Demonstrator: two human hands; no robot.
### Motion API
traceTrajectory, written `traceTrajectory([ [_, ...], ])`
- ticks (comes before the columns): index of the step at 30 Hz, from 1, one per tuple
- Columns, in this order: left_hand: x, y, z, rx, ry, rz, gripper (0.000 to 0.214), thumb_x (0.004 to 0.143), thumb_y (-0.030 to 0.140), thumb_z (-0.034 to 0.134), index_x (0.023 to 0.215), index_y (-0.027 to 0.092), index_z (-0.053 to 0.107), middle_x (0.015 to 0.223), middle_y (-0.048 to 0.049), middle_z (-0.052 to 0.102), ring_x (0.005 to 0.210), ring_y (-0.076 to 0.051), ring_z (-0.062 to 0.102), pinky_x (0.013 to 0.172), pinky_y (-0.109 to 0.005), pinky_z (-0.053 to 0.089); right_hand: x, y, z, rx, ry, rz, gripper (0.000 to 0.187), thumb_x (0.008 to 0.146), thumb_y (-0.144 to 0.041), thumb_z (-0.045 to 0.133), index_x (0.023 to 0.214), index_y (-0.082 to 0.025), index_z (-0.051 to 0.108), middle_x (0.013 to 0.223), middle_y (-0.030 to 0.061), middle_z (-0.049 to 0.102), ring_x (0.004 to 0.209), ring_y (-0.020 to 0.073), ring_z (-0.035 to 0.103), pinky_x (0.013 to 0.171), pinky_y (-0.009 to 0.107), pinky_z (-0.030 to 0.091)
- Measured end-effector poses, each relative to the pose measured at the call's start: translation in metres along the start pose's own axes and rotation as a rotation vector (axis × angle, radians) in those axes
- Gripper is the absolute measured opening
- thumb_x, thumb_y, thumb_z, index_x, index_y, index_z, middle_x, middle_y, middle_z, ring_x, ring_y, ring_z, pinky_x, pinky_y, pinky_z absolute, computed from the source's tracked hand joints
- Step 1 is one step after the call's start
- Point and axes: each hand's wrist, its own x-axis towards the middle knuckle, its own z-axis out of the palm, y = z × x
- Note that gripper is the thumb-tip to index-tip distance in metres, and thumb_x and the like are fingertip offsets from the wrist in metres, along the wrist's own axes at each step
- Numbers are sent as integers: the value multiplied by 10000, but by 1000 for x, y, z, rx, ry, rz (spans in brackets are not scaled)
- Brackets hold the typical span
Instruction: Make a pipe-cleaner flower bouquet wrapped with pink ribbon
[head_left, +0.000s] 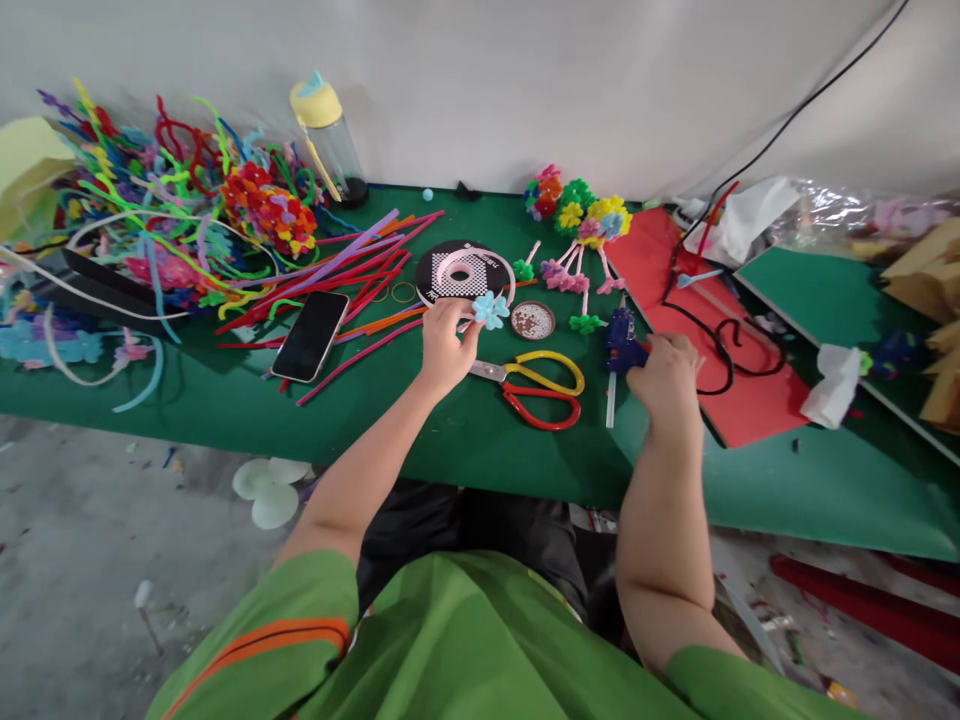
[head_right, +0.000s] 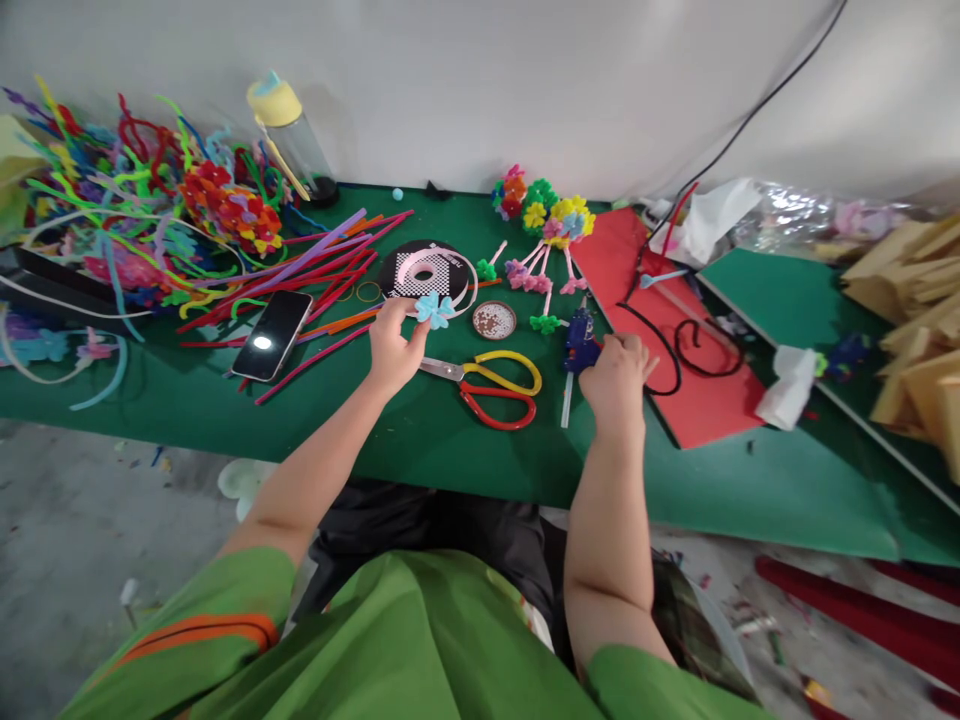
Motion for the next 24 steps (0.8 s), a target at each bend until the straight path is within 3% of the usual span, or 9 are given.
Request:
traceTrajectory([
  [5, 0, 0, 1, -24, 5, 10, 88, 856, 260, 508, 804, 191, 521, 791, -39, 622, 789, -163, 575, 696, -301, 451, -4, -17, -5, 69, 171, -95, 382, 750, -159, 410, 1066, -80, 608, 1113, 206, 535, 1076, 320, 443, 918, 482, 374],
  [8, -1, 0, 2, -31, 10, 5, 81, 852, 248, 506, 796, 193, 522, 783, -38, 622, 786, -165, 572, 695, -305, 453, -11, -32, -9, 105, 202, -264, 291, 805, -213, 429, 991, -134, 638, 1152, 183, 525, 1106, 328, 421, 913, 500, 379],
  [15, -3, 0, 4, -26, -9, -19, 77, 851, 257, 503, 821, 194, 537, 810, -48, 632, 814, -171, 578, 723, -320, 462, -22, -63, 1, 90, 100, -527, 214, 812, -204, 471, 925, -171, 650, 1228, 149, 491, 1144, 336, 372, 893, 509, 381],
  [21, -2, 0, 5, -49, -1, -17, 72, 852, 244, 501, 816, 192, 537, 803, -50, 630, 806, -175, 575, 722, -322, 459, -12, -90, 4, 4, 35, -581, 206, 794, -179, 478, 913, -162, 646, 1271, 157, 453, 1155, 357, 342, 865, 508, 348],
  [24, -1, -1, 5, -49, 3, -7, 79, 855, 249, 498, 813, 191, 532, 798, -50, 629, 804, -176, 577, 717, -319, 454, 2, -105, 0, -62, -45, -594, 237, 815, -169, 432, 917, -157, 646, 1178, 164, 519, 1090, 345, 394, 788, 466, 347],
])
